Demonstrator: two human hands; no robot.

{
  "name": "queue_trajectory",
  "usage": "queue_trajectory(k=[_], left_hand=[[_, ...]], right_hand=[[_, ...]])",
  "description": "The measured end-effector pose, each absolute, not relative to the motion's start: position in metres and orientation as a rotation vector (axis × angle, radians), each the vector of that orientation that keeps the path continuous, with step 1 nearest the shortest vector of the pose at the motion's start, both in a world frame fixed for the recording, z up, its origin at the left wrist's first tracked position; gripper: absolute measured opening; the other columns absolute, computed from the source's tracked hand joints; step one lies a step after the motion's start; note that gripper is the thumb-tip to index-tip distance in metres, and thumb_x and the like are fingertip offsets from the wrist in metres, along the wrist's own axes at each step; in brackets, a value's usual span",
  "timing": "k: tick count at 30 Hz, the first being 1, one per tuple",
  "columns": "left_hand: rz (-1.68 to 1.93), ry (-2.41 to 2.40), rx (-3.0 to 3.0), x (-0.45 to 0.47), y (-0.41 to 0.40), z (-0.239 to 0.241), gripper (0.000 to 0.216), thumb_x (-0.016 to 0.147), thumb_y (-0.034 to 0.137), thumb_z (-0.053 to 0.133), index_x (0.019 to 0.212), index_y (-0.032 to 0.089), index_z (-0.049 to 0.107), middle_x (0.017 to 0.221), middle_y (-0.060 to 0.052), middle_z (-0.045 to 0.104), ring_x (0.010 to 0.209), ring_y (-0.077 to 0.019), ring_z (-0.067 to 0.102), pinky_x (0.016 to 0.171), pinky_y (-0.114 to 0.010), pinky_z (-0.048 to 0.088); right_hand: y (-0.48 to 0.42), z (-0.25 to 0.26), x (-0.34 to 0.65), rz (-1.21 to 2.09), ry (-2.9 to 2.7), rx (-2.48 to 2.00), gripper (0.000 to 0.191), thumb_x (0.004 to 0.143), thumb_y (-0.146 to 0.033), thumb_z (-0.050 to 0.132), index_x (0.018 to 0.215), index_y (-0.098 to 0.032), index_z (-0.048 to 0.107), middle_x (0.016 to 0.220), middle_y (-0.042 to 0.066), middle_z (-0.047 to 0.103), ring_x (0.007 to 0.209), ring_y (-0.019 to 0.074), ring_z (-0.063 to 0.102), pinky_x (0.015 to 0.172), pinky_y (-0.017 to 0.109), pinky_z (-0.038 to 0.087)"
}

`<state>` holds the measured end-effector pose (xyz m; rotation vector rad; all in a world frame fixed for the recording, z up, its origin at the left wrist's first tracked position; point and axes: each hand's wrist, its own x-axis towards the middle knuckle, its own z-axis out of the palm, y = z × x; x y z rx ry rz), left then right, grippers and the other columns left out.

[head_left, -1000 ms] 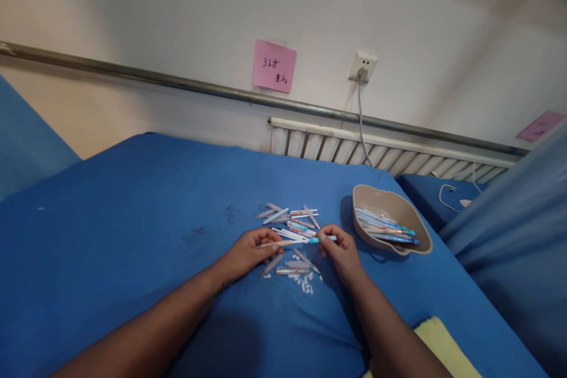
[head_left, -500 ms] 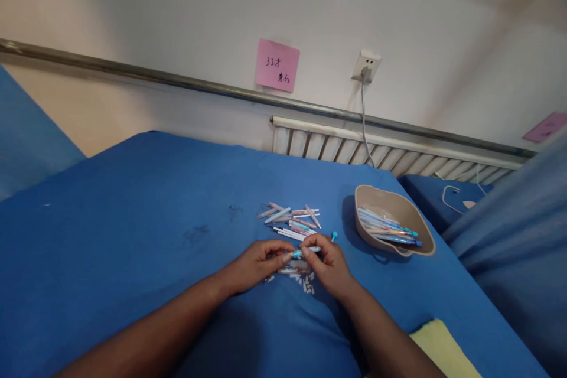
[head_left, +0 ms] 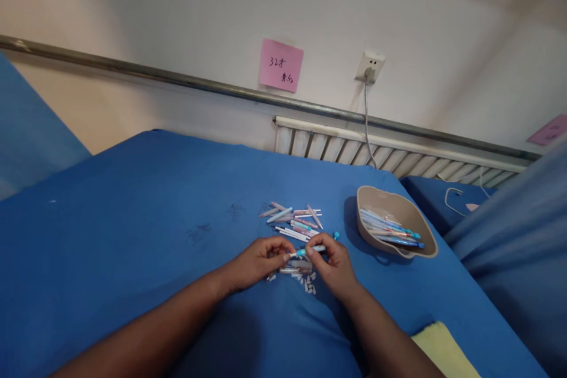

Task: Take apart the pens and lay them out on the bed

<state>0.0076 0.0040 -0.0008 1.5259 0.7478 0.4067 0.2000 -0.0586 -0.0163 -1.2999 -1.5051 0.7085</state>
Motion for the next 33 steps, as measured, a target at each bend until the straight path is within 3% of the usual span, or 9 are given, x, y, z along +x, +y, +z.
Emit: queue_trajectory(k=[9, 14, 21, 26, 31, 33], left_hand=[[0.430, 0.783, 1.462, 0.002, 0.012, -0.005, 0.029, 0.080, 0.042, 0.058, 0.090, 0.015, 0.057, 0.058, 0.007, 0.046, 0.045, -0.0055, 0.034, 0.044, -0.018, 0.025], [0.466, 0.811, 1.469, 0.001, 0.017, -0.009, 0.029, 0.081, 0.041, 0.057, 0.093, 0.015, 0.057, 0.064, 0.005, 0.052, 0.044, -0.0047, 0.036, 0.042, -0.017, 0.027], [0.491, 0.798, 1.470, 0.000, 0.018, -0.012, 0.029, 0.081, 0.041, 0.057, 0.094, 0.015, 0.058, 0.065, 0.004, 0.054, 0.045, -0.0054, 0.038, 0.043, -0.018, 0.030], [0.499, 0.802, 1.464, 0.000, 0.017, -0.008, 0.028, 0.080, 0.041, 0.059, 0.092, 0.015, 0.058, 0.064, 0.005, 0.053, 0.046, -0.0054, 0.039, 0.044, -0.018, 0.030], [0.494, 0.803, 1.449, 0.001, 0.016, -0.007, 0.028, 0.080, 0.039, 0.059, 0.093, 0.015, 0.058, 0.064, 0.005, 0.054, 0.046, -0.0053, 0.040, 0.045, -0.018, 0.031], [0.499, 0.805, 1.464, 0.001, 0.016, -0.007, 0.028, 0.080, 0.040, 0.059, 0.093, 0.015, 0.058, 0.064, 0.005, 0.053, 0.047, -0.0054, 0.040, 0.045, -0.018, 0.030]], right_hand=[[-0.048, -0.021, 0.210, 0.922, -1.073, -1.242, 0.022, 0.073, -0.037, 0.066, 0.081, -0.019, 0.057, 0.056, -0.006, 0.045, 0.050, 0.0093, 0.039, 0.048, 0.021, 0.031], [-0.043, -0.020, 0.217, 0.916, -0.889, -1.147, 0.026, 0.067, -0.036, 0.072, 0.083, -0.019, 0.060, 0.061, -0.004, 0.052, 0.056, 0.0100, 0.045, 0.054, 0.022, 0.037], [-0.042, -0.018, 0.213, 1.011, -0.866, -1.067, 0.027, 0.071, -0.041, 0.070, 0.082, -0.021, 0.055, 0.087, 0.002, 0.066, 0.072, 0.0151, 0.060, 0.071, 0.029, 0.048], [-0.044, -0.021, 0.204, 1.035, -1.075, -1.159, 0.027, 0.072, -0.042, 0.069, 0.081, -0.020, 0.057, 0.073, 0.000, 0.064, 0.067, 0.0148, 0.059, 0.065, 0.027, 0.048], [-0.044, -0.024, 0.203, 1.181, -0.964, -1.081, 0.030, 0.079, -0.050, 0.058, 0.088, -0.022, 0.051, 0.087, 0.002, 0.064, 0.073, 0.0161, 0.062, 0.065, 0.031, 0.052], [-0.044, -0.024, 0.202, 1.257, -0.960, -1.054, 0.032, 0.080, -0.050, 0.057, 0.094, -0.023, 0.049, 0.084, 0.001, 0.063, 0.070, 0.0156, 0.063, 0.060, 0.029, 0.052]])
